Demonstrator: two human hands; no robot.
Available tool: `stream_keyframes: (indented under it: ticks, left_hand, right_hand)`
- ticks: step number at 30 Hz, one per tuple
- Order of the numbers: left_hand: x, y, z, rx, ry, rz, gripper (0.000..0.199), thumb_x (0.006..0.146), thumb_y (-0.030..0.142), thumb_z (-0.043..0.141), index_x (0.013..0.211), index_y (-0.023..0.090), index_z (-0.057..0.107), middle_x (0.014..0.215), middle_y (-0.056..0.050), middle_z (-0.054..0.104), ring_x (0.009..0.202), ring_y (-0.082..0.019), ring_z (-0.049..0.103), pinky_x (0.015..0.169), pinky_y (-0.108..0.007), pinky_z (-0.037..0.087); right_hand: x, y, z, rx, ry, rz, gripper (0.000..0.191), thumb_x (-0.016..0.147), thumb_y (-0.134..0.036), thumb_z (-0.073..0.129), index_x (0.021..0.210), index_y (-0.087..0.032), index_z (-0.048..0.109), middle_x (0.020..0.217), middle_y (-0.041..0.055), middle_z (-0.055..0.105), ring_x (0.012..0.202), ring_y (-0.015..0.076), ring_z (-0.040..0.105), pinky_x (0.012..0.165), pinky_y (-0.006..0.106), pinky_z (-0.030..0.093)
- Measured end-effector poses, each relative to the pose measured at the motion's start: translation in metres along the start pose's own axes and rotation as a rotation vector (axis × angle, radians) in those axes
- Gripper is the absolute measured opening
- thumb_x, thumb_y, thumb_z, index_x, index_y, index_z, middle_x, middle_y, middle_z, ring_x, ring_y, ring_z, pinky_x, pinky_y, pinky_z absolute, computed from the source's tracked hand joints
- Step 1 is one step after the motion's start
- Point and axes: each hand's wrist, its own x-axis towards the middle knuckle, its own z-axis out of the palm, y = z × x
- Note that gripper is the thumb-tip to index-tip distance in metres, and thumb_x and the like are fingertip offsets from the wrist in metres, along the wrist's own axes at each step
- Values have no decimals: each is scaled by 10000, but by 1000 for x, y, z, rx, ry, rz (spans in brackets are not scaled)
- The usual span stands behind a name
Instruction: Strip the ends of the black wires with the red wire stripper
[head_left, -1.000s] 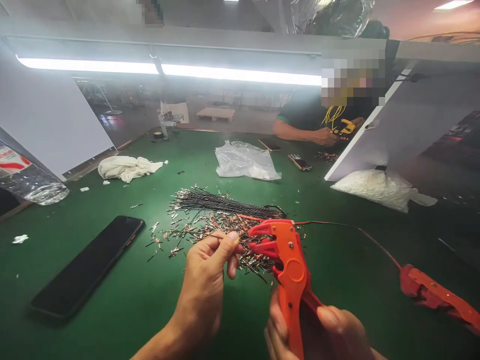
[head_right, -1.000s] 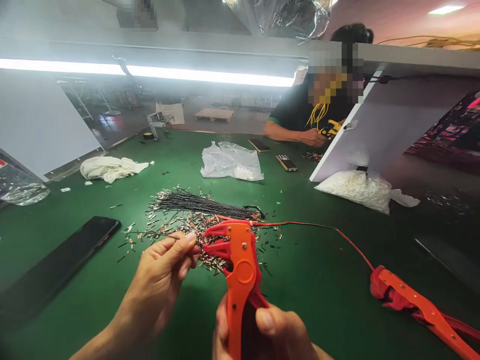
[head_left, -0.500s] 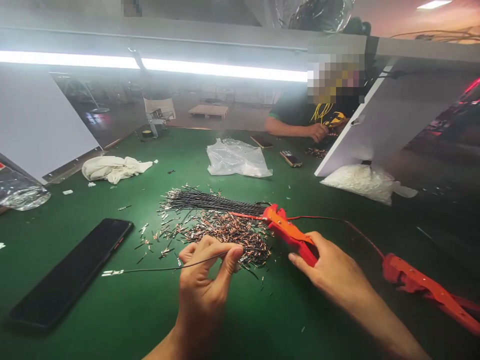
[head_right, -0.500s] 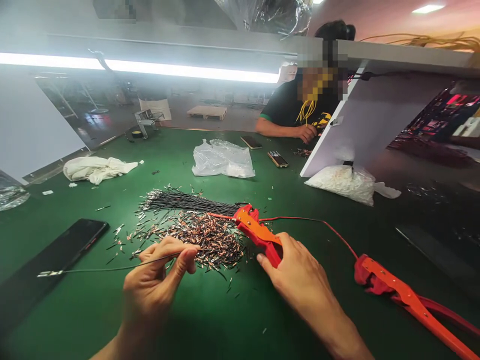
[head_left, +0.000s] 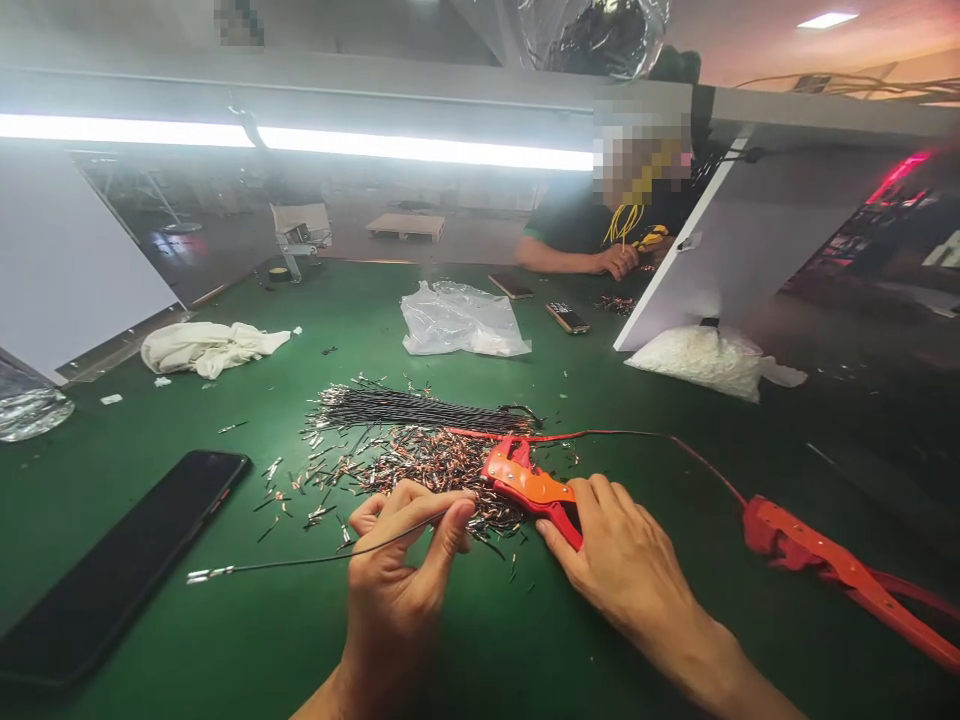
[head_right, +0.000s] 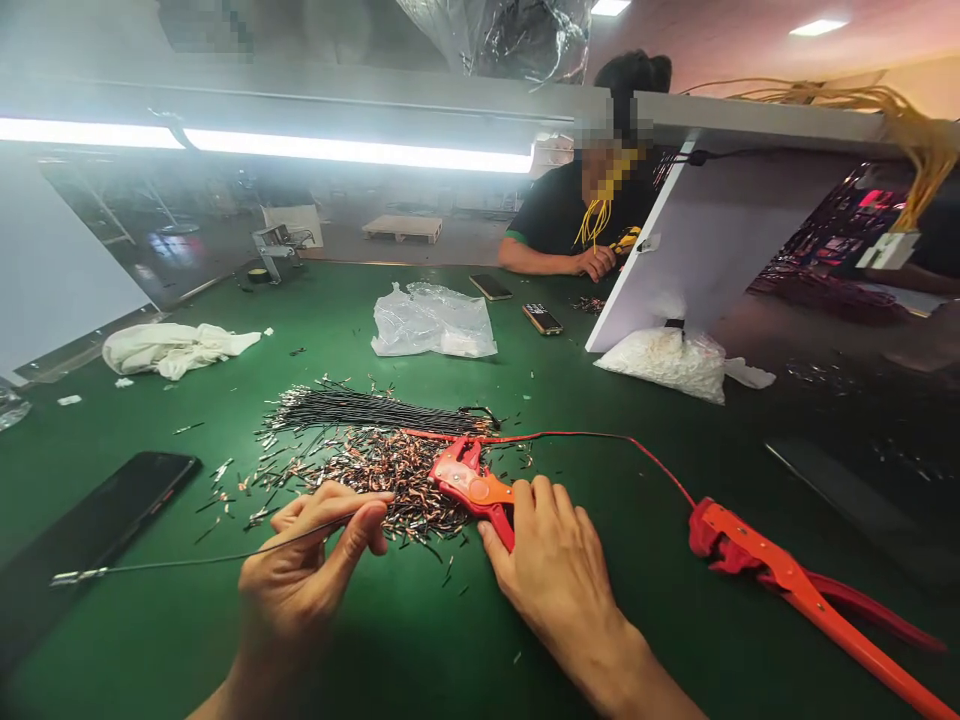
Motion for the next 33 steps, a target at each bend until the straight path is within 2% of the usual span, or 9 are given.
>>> stream_keyframes:
  ticks: [2,4,8,11,14,17,19,26,33]
  left_hand:
    - [2,2,-1,29,34,41,133,884,173,626,944,284,667,637,102,618,600,-104,556,749,-341,279]
    - [5,6,-4,84,98,106,119,880,170,624,934,269,662,627,92,614,579,-104,540,734,-340,269]
    - [9,17,-15,233,231,266,138,858,110,613,837,246,627,569,85,617,592,-121,534,778,-354,266]
    - [6,19,-24,357,253,351,172,821,84,636,847,251,606,593,70,674,673,-154,573,866,-387,272]
    - [2,18,-30,429,211,413,187,814,102,635,926,250,611,623,47,701,706,-176,596,888,-406,277]
    - [1,18,-31,431,265,421,141,843,134,611,926,247,614,594,42,681,645,-167,589,868,-402,289]
    - [0,18,-31,422,287,418,119,858,143,600,899,252,618,608,38,679,614,-156,583,841,-391,305]
    - [-5,18,-31,406,148,438,160,858,135,593,935,269,635,586,64,656,654,-157,607,936,-419,256]
    - [7,20,-33,415,353,315,68,890,207,594,883,267,623,544,62,624,590,-145,571,800,-363,333]
  right_hand:
    - [4,5,-8,214,-55,82,292,878,-454,492,901,-169,554,899,99,577,851,296,558,743,428,410]
    - [6,8,-18,606,-169,154,332,863,-500,493,890,-173,543,819,56,546,728,228,521,674,375,392]
    - [-4,2,-27,1703,-596,38,376,791,-453,604,1011,-152,554,824,30,557,643,143,503,616,297,407]
    - [-18,-12,-16,2116,-863,-56,319,751,-306,591,1010,-119,587,788,57,605,663,160,574,622,291,443]
    - [-28,-21,0,2231,-1023,-53,361,710,-260,567,1024,-86,602,759,94,655,609,156,601,566,260,451]
    - [-30,-23,7,2239,-1074,-36,392,661,-268,559,990,-63,619,740,135,691,563,171,632,526,253,463]
    - [-29,-23,5,2232,-1085,-37,405,643,-279,542,973,-60,629,740,150,707,543,182,646,510,254,473]
    - [-28,-25,-11,2178,-1125,19,397,604,-278,546,915,-59,663,708,133,717,526,168,650,495,233,494]
    - [-30,-25,-7,2213,-1065,-67,428,603,-253,507,921,-25,682,695,135,706,544,165,643,490,218,478]
